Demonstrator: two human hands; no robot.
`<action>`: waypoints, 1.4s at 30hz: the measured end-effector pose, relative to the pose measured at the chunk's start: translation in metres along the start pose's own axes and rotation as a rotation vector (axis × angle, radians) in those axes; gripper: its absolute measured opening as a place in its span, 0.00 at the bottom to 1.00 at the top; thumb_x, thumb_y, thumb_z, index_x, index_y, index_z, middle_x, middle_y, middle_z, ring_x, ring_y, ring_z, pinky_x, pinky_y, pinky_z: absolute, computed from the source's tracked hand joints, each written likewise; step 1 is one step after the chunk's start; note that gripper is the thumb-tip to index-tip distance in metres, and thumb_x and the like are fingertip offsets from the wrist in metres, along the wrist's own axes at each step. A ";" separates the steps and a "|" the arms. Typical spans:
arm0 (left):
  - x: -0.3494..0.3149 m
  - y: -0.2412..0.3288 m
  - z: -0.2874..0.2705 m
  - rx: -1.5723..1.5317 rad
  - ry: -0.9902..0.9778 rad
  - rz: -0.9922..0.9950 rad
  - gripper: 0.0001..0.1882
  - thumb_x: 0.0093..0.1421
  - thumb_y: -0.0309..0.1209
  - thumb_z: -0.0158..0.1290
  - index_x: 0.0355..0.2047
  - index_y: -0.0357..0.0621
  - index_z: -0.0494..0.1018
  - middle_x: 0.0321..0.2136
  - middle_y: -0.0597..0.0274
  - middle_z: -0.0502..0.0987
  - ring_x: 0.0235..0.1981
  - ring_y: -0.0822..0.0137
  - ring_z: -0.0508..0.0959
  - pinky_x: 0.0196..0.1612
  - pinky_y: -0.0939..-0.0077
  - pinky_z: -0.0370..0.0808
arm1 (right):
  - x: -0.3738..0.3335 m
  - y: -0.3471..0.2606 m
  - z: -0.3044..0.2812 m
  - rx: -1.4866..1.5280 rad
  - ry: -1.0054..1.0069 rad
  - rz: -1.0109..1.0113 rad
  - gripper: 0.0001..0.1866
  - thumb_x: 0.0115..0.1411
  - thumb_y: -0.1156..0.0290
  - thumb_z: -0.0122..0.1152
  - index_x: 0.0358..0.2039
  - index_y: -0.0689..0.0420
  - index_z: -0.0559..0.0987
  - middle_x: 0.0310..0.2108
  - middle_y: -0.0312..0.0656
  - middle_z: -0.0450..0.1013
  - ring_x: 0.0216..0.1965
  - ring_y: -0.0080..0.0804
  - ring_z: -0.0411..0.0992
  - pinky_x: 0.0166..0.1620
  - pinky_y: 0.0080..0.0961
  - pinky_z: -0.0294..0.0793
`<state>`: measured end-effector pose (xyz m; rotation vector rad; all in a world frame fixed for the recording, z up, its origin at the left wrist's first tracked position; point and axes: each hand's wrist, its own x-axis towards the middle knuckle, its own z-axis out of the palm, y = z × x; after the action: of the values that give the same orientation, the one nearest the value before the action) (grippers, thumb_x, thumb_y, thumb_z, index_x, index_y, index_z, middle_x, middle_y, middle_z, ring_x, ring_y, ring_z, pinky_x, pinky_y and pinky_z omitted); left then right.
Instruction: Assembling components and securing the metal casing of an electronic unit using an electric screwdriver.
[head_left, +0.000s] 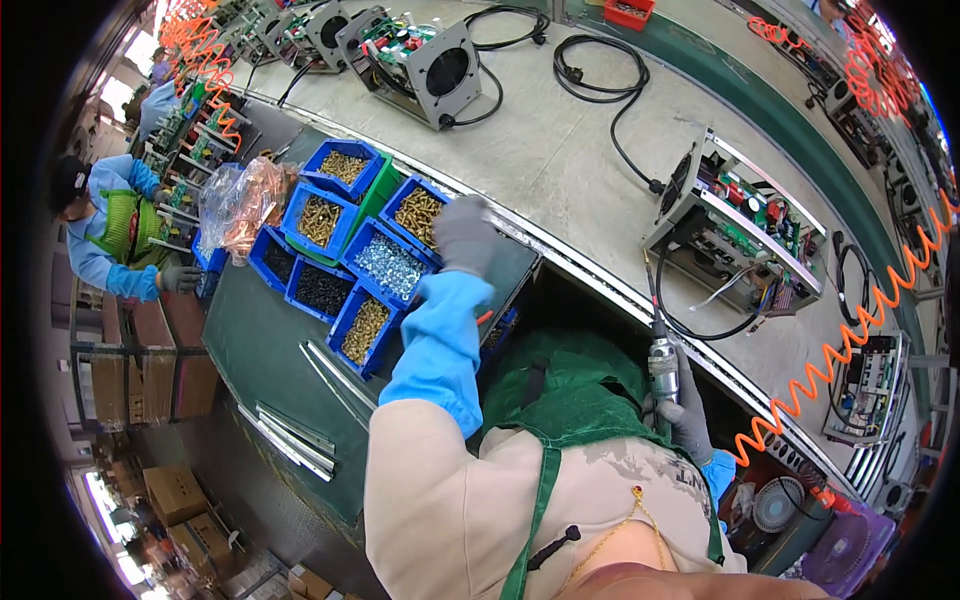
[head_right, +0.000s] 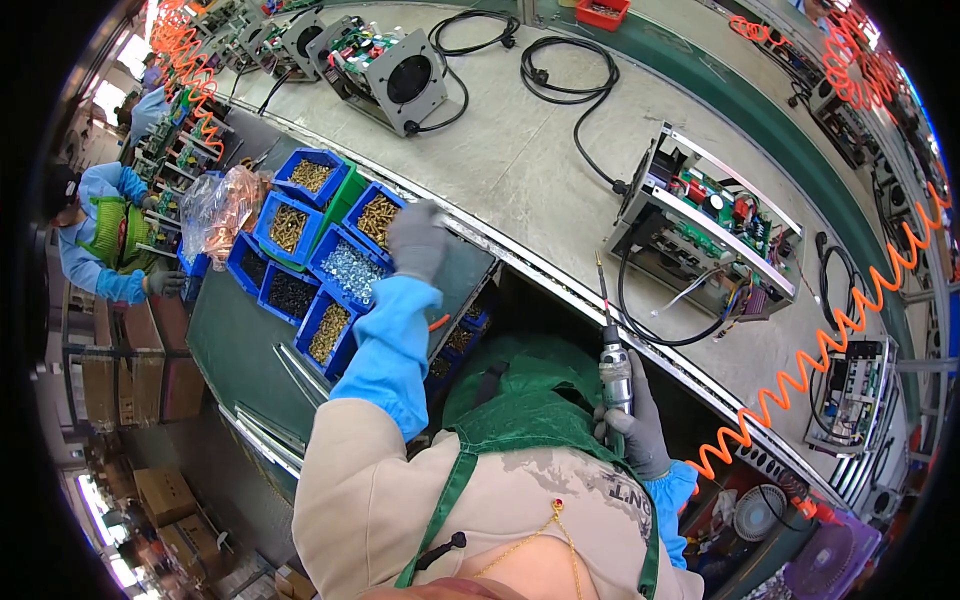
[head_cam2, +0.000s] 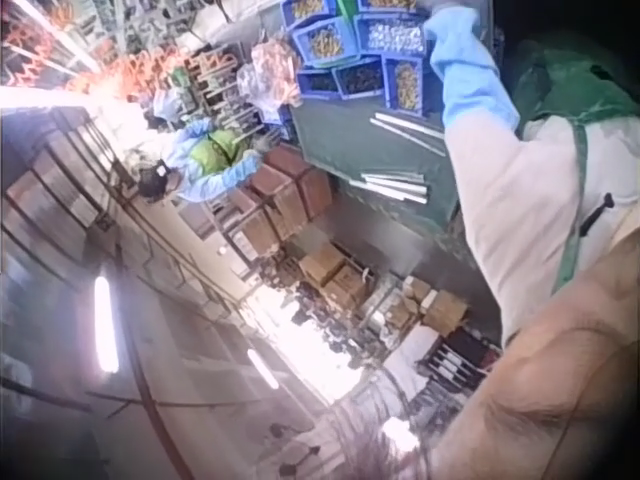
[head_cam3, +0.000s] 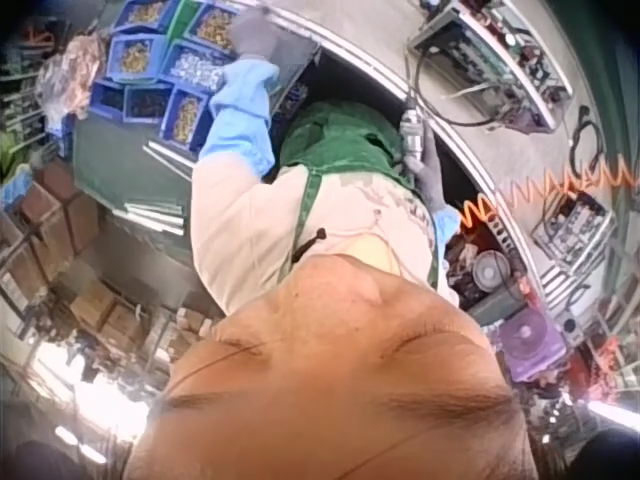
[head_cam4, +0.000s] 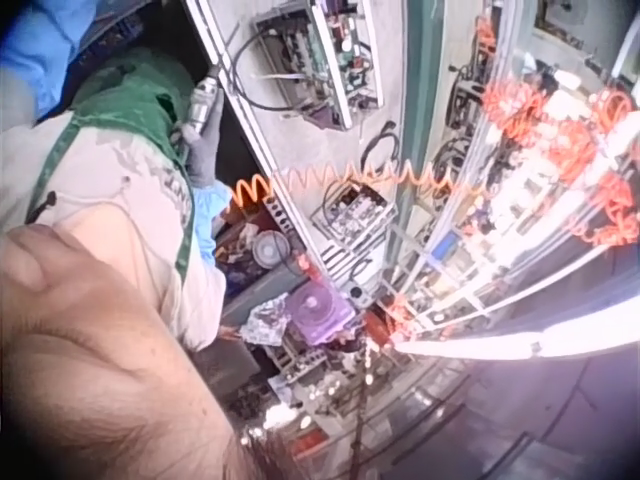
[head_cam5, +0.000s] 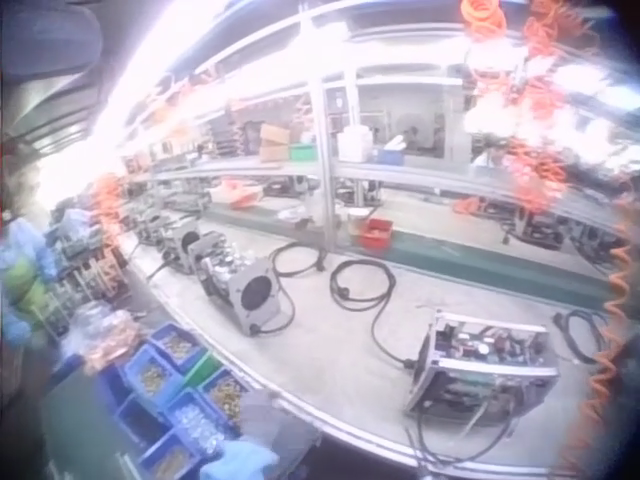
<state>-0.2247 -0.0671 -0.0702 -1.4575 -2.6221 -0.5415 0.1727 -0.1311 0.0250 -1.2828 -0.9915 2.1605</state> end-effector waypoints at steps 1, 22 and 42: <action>-0.003 -0.021 -0.010 -0.067 0.113 -0.070 0.11 0.55 0.37 0.54 0.39 0.53 0.76 0.32 0.60 0.78 0.35 0.55 0.78 0.41 0.60 0.73 | 0.000 -0.002 0.002 -0.009 0.001 0.002 0.60 0.37 0.57 0.68 0.68 0.50 0.44 0.34 0.42 0.68 0.24 0.26 0.68 0.26 0.20 0.70; -0.034 -0.103 -0.079 0.103 0.097 -0.380 0.10 0.62 0.31 0.47 0.38 0.41 0.75 0.37 0.51 0.78 0.39 0.51 0.77 0.42 0.61 0.73 | -0.024 -0.013 -0.021 0.083 0.174 -0.166 0.63 0.32 0.54 0.70 0.68 0.47 0.46 0.27 0.44 0.69 0.20 0.28 0.71 0.25 0.22 0.73; 0.058 -0.089 -0.063 -0.392 0.117 0.136 0.12 0.63 0.32 0.49 0.43 0.38 0.75 0.34 0.52 0.79 0.34 0.63 0.78 0.41 0.73 0.73 | 0.021 0.011 0.002 -0.275 0.462 -0.413 0.52 0.43 0.68 0.61 0.68 0.48 0.47 0.32 0.43 0.70 0.22 0.26 0.70 0.27 0.22 0.71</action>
<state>-0.3357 -0.0851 -0.0204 -1.6298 -2.3966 -1.1363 0.1611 -0.1254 0.0052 -1.4555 -1.2432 1.3736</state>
